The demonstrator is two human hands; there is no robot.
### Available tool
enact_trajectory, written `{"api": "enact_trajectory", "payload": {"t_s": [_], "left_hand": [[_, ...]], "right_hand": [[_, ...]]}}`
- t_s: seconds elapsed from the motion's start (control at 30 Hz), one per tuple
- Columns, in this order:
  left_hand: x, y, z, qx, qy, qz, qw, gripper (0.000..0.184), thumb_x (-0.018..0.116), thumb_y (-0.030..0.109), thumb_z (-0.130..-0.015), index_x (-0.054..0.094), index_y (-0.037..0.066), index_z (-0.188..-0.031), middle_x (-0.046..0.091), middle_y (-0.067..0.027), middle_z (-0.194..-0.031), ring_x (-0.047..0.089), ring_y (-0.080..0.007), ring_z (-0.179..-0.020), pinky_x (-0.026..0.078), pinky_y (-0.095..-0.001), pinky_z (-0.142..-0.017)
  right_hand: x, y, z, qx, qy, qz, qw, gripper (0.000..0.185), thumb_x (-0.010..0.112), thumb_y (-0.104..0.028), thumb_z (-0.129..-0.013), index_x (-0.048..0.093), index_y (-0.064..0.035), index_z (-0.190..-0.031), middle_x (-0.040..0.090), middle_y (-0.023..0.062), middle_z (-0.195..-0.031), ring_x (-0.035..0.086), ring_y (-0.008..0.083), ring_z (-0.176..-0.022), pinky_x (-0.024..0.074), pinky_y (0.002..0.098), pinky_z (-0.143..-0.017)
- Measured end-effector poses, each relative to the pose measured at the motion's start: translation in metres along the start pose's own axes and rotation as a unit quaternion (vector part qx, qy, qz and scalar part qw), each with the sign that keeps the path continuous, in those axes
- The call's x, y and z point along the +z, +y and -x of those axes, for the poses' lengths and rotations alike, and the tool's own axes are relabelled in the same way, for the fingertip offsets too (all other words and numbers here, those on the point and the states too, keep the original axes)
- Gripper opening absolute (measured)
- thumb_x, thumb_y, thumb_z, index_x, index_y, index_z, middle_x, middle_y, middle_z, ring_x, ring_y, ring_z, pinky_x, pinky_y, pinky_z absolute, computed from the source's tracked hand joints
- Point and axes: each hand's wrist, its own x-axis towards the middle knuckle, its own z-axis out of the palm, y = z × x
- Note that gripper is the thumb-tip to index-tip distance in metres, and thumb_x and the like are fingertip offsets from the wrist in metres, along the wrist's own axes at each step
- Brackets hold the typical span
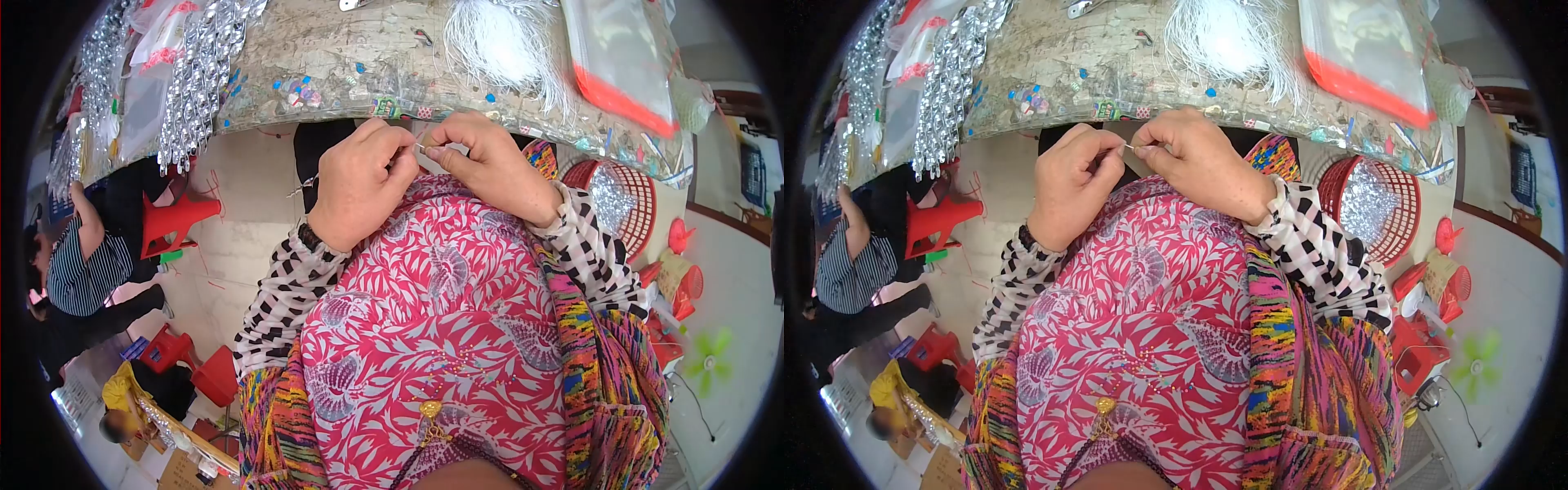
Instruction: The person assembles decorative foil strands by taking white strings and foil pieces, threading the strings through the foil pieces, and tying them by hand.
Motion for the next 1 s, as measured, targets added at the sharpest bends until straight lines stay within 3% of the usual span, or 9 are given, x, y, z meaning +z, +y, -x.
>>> {"api": "enact_trajectory", "payload": {"t_s": [0.27,0.33,0.47,0.53,0.63,0.73,0.77,0.83,1.0], "left_hand": [[-0.005,-0.003,-0.003,-0.061,-0.054,0.097,0.992,0.011,0.064,0.008,-0.08,0.065,0.002,-0.089,0.061,-0.0111,-0.079,0.063,-0.0231,-0.068,0.049,-0.0308,-0.061],[-0.011,-0.014,-0.007,-0.067,-0.085,0.124,0.986,0.01,0.063,0.008,-0.082,0.065,0.001,-0.089,0.062,-0.0094,-0.079,0.063,-0.0199,-0.068,0.048,-0.029,-0.062],[-0.013,-0.031,-0.006,-0.189,-0.094,0.35,0.913,0.008,0.063,0.008,-0.087,0.064,0.001,-0.092,0.061,-0.001,-0.076,0.055,-0.0074,-0.068,0.045,-0.0215,-0.062],[-0.013,-0.027,-0.01,-0.252,-0.083,0.467,0.844,0.011,0.063,0.01,-0.089,0.063,0.001,-0.096,0.06,0.0007,-0.076,0.052,-0.0042,-0.066,0.044,-0.0184,-0.059],[-0.009,-0.017,-0.012,-0.264,-0.036,0.44,0.858,0.013,0.063,0.008,-0.089,0.064,0.0,-0.098,0.062,0.0004,-0.08,0.054,-0.0046,-0.066,0.045,-0.019,-0.059],[-0.005,-0.013,-0.008,-0.235,0.017,0.408,0.882,0.015,0.062,0.007,-0.089,0.064,-0.001,-0.102,0.064,-0.0005,-0.084,0.056,-0.0049,-0.067,0.046,-0.0191,-0.059],[-0.005,-0.011,-0.007,-0.235,0.019,0.407,0.883,0.015,0.062,0.007,-0.089,0.064,-0.001,-0.102,0.064,-0.0005,-0.084,0.056,-0.0049,-0.067,0.046,-0.0191,-0.059],[-0.007,-0.008,-0.004,-0.255,0.029,0.402,0.879,0.016,0.062,0.007,-0.089,0.066,0.0,-0.103,0.064,-0.0015,-0.083,0.056,-0.0057,-0.066,0.044,-0.0194,-0.061],[-0.01,-0.011,-0.002,-0.266,0.004,0.416,0.87,0.015,0.061,0.007,-0.089,0.065,0.0,-0.101,0.064,-0.001,-0.083,0.056,-0.0057,-0.067,0.045,-0.0193,-0.061]], "right_hand": [[-0.003,-0.001,0.003,0.074,-0.029,-0.087,0.993,0.009,0.055,-0.008,-0.089,0.06,-0.0007,-0.094,0.061,0.0059,-0.087,0.056,0.0172,-0.082,0.0426,0.0279,-0.078],[-0.007,-0.002,0.005,0.162,-0.05,-0.376,0.911,0.011,0.053,-0.009,-0.093,0.06,-0.0009,-0.096,0.063,0.0068,-0.092,0.058,0.0121,-0.083,0.0452,0.025,-0.077],[-0.028,-0.01,0.005,0.188,-0.043,-0.638,0.746,0.01,0.052,-0.01,-0.093,0.057,-0.002,-0.097,0.063,0.015,-0.109,0.061,0.0104,-0.071,0.0494,0.0234,-0.074],[-0.026,-0.015,0.0,0.165,-0.017,-0.655,0.738,0.009,0.052,-0.01,-0.093,0.056,-0.0022,-0.096,0.061,0.0167,-0.115,0.061,0.0106,-0.069,0.0497,0.0234,-0.072],[-0.019,-0.021,-0.01,0.137,0.015,-0.655,0.743,0.01,0.051,-0.009,-0.093,0.058,-0.0021,-0.098,0.054,0.0182,-0.128,0.06,0.0107,-0.066,0.0496,0.0238,-0.066],[-0.004,-0.014,-0.018,0.044,0.06,-0.243,0.967,0.014,0.053,-0.006,-0.091,0.06,-0.0027,-0.102,0.057,0.012,-0.128,0.063,0.0155,-0.07,0.0514,0.0275,-0.066],[-0.003,-0.013,-0.018,0.042,0.058,-0.244,0.967,0.014,0.053,-0.006,-0.091,0.06,-0.0027,-0.102,0.057,0.012,-0.128,0.063,0.0155,-0.07,0.0514,0.0275,-0.066],[0.0,-0.012,-0.016,-0.16,0.088,0.205,0.961,0.018,0.057,-0.004,-0.084,0.06,-0.0027,-0.101,0.058,0.0118,-0.125,0.064,0.023,-0.073,0.0525,0.0316,-0.065],[-0.001,-0.016,-0.017,-0.214,0.046,0.266,0.939,0.028,0.065,-0.007,-0.075,0.06,-0.0041,-0.102,0.058,0.0092,-0.121,0.063,0.0251,-0.075,0.0517,0.0361,-0.063]]}}
